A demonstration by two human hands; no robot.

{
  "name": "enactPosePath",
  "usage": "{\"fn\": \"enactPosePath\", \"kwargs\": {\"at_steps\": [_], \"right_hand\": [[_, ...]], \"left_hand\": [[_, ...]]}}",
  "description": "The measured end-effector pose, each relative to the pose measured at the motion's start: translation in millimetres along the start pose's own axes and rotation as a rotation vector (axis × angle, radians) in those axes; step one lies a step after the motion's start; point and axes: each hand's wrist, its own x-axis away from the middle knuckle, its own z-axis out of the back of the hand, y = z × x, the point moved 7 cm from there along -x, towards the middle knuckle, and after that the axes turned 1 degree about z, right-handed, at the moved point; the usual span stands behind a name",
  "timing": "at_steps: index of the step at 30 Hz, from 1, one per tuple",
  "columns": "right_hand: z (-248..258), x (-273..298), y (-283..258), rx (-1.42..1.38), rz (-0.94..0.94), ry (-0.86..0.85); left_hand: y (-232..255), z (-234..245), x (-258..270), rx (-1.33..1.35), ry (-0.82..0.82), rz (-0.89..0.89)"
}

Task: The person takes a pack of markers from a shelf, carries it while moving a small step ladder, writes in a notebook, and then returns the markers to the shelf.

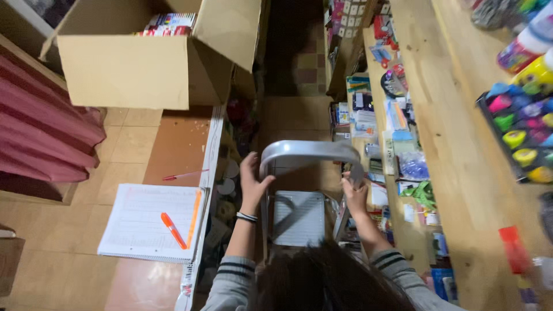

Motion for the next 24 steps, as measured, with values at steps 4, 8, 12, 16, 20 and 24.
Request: {"fn": "enactPosePath", "kwargs": {"at_steps": [4, 8, 12, 16, 20, 24], "right_hand": [[2.5, 7.9, 8.8, -0.089, 0.172, 0.152], [-9.3, 19.6, 12.9, 0.883, 0.868, 0.145], [-7.0, 16.1, 28.7, 0.807, 0.797, 0.177], [2.6, 18.4, 10.0, 0.035, 0.212, 0.296], [1.2, -17.1, 11.3, 0.022, 0.221, 0.315], [-8.8, -59.9, 1.1, -0.052, 0.26, 0.306]], "left_hand": [[-72.6, -33.4, 28.0, 0.032, -0.173, 0.226], [-91.3, -33.0, 36.7, 0.003, -0.03, 0.206], [-85.2, -30.6, 36.7, 0.021, -0.02, 0.151], [-74.8, -30.8, 35.0, 0.024, 0.005, 0.163], [-88.2, -49.0, 11.4, 0.0, 0.022, 0.148], [-113.7, -76.1, -26.2, 0.013, 0.035, 0.142]]}}
